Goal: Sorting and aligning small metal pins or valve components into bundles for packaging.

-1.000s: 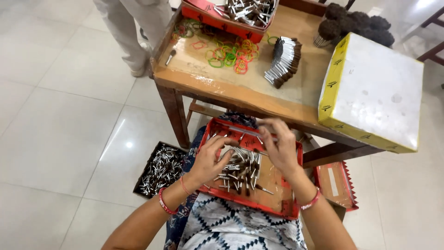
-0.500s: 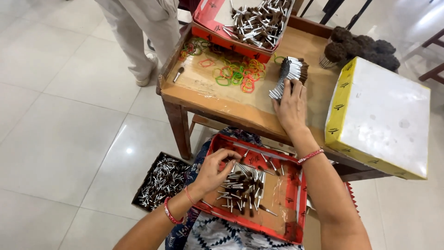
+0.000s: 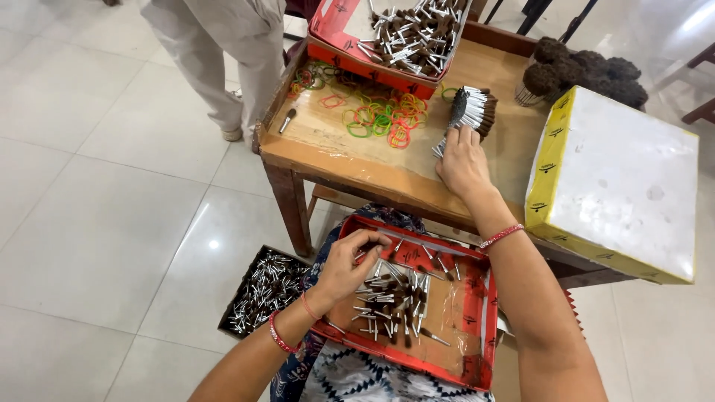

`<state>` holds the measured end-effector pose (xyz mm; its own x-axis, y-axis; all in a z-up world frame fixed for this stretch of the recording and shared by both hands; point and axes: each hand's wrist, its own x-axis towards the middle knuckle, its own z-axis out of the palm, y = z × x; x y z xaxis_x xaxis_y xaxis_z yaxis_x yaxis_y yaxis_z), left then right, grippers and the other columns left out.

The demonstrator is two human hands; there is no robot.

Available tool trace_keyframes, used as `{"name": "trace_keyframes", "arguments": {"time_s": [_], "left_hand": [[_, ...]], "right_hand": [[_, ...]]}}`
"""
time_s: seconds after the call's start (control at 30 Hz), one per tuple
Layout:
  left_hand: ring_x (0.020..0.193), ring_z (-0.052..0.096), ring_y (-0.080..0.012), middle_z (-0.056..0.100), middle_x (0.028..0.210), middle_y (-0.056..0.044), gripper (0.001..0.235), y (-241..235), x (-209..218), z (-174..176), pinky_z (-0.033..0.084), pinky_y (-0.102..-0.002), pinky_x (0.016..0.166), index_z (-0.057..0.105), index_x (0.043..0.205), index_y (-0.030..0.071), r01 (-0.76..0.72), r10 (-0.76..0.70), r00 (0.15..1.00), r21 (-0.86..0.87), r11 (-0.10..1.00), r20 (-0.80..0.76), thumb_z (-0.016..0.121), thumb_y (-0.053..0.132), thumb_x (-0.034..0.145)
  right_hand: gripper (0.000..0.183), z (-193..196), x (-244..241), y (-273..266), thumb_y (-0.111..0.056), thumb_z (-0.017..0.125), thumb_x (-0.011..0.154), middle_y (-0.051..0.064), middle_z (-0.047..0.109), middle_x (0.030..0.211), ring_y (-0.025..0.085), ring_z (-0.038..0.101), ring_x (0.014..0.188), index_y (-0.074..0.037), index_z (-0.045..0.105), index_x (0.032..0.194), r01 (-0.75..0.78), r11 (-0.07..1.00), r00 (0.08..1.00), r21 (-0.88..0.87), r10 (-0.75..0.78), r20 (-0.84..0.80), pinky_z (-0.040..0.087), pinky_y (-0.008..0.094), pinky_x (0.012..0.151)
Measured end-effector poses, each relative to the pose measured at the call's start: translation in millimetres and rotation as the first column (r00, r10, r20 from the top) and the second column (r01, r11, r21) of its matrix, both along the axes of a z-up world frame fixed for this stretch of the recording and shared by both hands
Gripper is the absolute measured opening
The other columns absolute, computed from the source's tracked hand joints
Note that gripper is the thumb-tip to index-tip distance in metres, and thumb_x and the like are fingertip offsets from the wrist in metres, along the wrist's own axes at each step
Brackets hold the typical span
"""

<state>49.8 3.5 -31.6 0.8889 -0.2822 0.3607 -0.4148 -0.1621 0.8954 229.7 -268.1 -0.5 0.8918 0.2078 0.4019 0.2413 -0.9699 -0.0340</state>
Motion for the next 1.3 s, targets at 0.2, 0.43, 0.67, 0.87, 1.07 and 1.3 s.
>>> {"name": "trace_keyframes", "arguments": {"time_s": [0.2,0.43,0.67,0.87,1.07,1.3], "left_hand": [[0.094,0.074,-0.0175,0.075,0.105,-0.01,0.018,-11.3,-1.4,8.2,0.058,-0.03,0.082,0.072,0.11,0.001,0.011,-0.013,0.999,-0.05,0.999,-0.048,0.063,0.004,0.094],[0.093,0.074,-0.0157,0.075,0.104,-0.01,0.017,-12.7,-6.9,2.8,0.059,-0.029,0.082,0.072,0.11,0.0,0.046,-0.048,0.998,-0.09,0.995,-0.03,0.063,0.001,0.095],[0.09,0.072,-0.0168,0.075,0.101,-0.01,0.017,-11.3,-5.9,16.5,0.057,-0.029,0.079,0.072,0.109,0.0,0.008,-0.01,0.999,-0.071,0.997,-0.033,0.062,0.0,0.095],[0.093,0.074,-0.0209,0.073,0.105,-0.012,0.02,-35.5,32.5,41.5,0.059,-0.031,0.081,0.069,0.115,0.002,-0.027,0.034,0.987,-0.049,0.998,0.158,0.064,0.002,0.095],[0.129,0.056,-0.036,0.052,0.141,-0.019,0.074,-58.3,68.5,88.6,0.049,-0.043,0.105,0.046,0.145,0.002,-0.049,0.005,0.864,0.073,0.996,0.503,0.081,0.02,0.083],[0.14,0.051,-0.0382,0.051,0.152,-0.018,0.103,-71.4,61.4,69.8,0.041,-0.042,0.118,0.035,0.156,0.007,0.126,-0.263,0.823,0.289,0.949,0.504,0.089,0.032,0.072]], "right_hand": [[0.067,9.4,6.7,-0.1,-0.021,0.083,0.072,0.028,0.052,0.124,0.044,0.053,0.118,0.011,0.052,0.122,-0.043,0.999,0.987,-0.005,0.041,-0.155,0.05,0.048,0.099],[0.055,17.2,1.2,-11.8,-0.021,0.084,0.071,0.027,0.067,0.107,0.043,0.065,0.105,0.005,0.058,0.113,-0.029,0.998,0.961,0.06,0.044,-0.271,0.052,0.049,0.093],[0.038,3.5,-8.1,-24.2,-0.015,0.079,0.086,0.025,0.072,0.096,0.042,0.07,0.093,-0.002,0.061,0.117,-0.058,0.824,0.998,0.563,0.053,0.025,0.055,0.048,0.082],[0.035,20.4,-14.0,-26.7,-0.012,0.079,0.088,0.012,0.073,0.09,0.022,0.068,0.074,-0.002,0.057,0.113,-0.007,0.453,1.0,0.892,0.023,-0.004,0.054,0.036,0.06],[0.031,12.7,-44.3,-34.3,-0.007,0.077,0.093,0.01,0.073,0.091,0.019,0.071,0.078,0.007,0.061,0.116,0.11,-0.148,0.918,0.983,0.394,-0.043,0.056,0.028,0.061],[0.046,-28.3,-116.1,-10.7,-0.007,0.072,0.086,0.008,0.071,0.107,0.017,0.074,0.09,0.002,0.055,0.128,0.295,-0.215,0.764,0.931,0.638,-0.095,0.063,0.03,0.076]]}}
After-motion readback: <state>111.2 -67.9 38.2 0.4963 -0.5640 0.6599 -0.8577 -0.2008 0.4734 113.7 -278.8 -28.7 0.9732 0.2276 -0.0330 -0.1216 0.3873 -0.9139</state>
